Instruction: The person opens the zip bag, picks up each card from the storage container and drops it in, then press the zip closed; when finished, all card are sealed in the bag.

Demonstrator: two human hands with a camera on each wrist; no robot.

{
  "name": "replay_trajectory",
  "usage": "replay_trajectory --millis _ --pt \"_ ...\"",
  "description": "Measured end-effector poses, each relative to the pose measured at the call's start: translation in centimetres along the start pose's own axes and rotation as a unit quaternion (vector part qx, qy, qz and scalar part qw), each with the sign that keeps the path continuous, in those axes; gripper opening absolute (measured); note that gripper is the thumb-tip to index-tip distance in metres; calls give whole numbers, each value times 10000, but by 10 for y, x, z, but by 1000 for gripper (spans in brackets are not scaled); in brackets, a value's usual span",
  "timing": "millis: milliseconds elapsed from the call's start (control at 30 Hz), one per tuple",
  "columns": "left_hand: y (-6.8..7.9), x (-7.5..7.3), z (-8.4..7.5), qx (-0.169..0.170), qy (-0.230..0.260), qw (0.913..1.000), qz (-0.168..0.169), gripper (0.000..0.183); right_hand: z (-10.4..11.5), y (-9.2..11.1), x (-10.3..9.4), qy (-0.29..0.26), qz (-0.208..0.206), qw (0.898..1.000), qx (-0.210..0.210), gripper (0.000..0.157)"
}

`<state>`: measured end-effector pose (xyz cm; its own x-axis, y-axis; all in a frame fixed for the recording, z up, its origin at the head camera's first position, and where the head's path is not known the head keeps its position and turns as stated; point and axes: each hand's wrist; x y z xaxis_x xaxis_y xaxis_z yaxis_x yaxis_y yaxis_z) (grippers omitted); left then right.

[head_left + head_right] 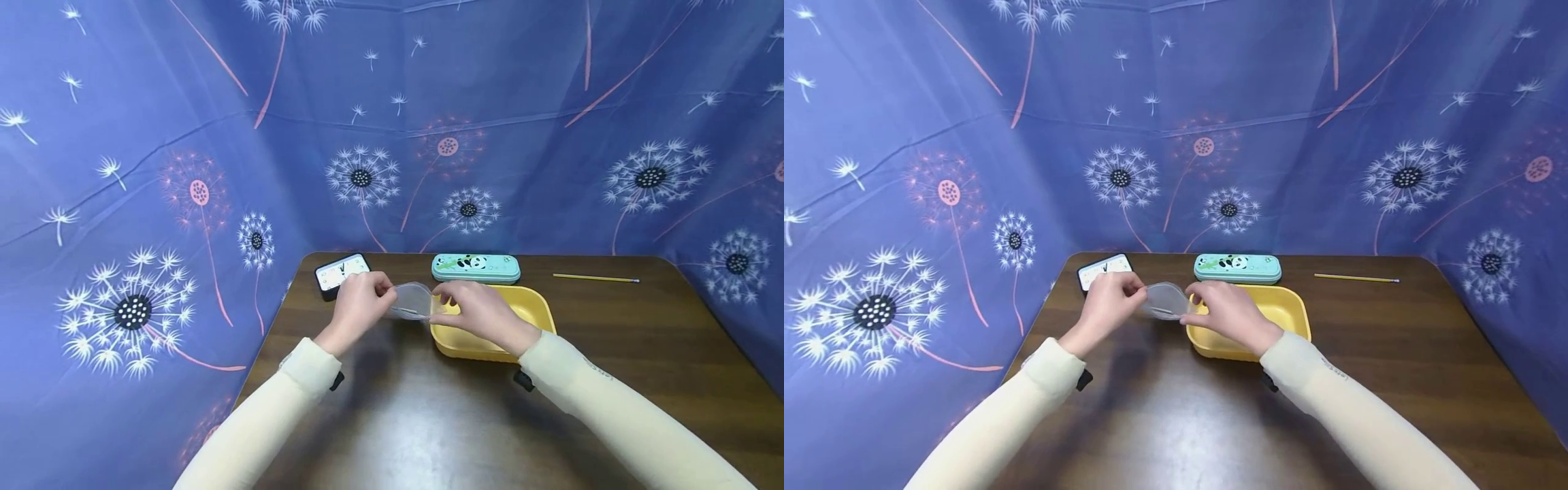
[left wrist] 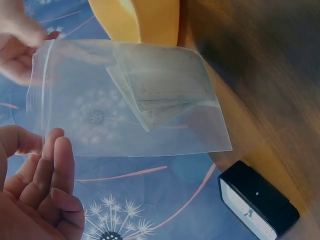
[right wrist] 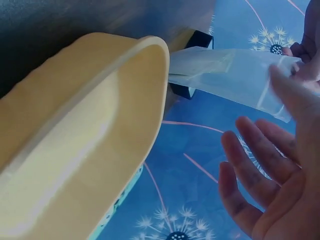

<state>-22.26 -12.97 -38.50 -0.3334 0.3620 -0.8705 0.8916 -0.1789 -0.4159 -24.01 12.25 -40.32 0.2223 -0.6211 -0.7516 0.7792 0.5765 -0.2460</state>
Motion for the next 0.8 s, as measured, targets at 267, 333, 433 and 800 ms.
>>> replay_trajectory --millis 267,333,433,800 --pt "-3 -8 9 -277 461 9985 106 12 -1 -4 2 -217 -343 9988 -280 11" --pt "-3 -10 13 -349 685 9968 198 12 0 -6 2 -344 -373 9985 -223 8" --pt "-1 -11 22 -404 1077 9926 381 13 1 -9 2 -538 -410 9976 -147 6" --pt "13 1 48 -328 2052 9773 415 14 -1 -16 15 -1720 -571 9815 620 10"
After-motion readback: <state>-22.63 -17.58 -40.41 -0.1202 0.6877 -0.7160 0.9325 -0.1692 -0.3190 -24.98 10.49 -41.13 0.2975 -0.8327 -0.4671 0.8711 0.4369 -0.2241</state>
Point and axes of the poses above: each hand's wrist, its own y-axis away from the middle knuckle, its own x-axis out of the palm, z = x × y, and after that the axes turned 14 degrees about -y, right-handed
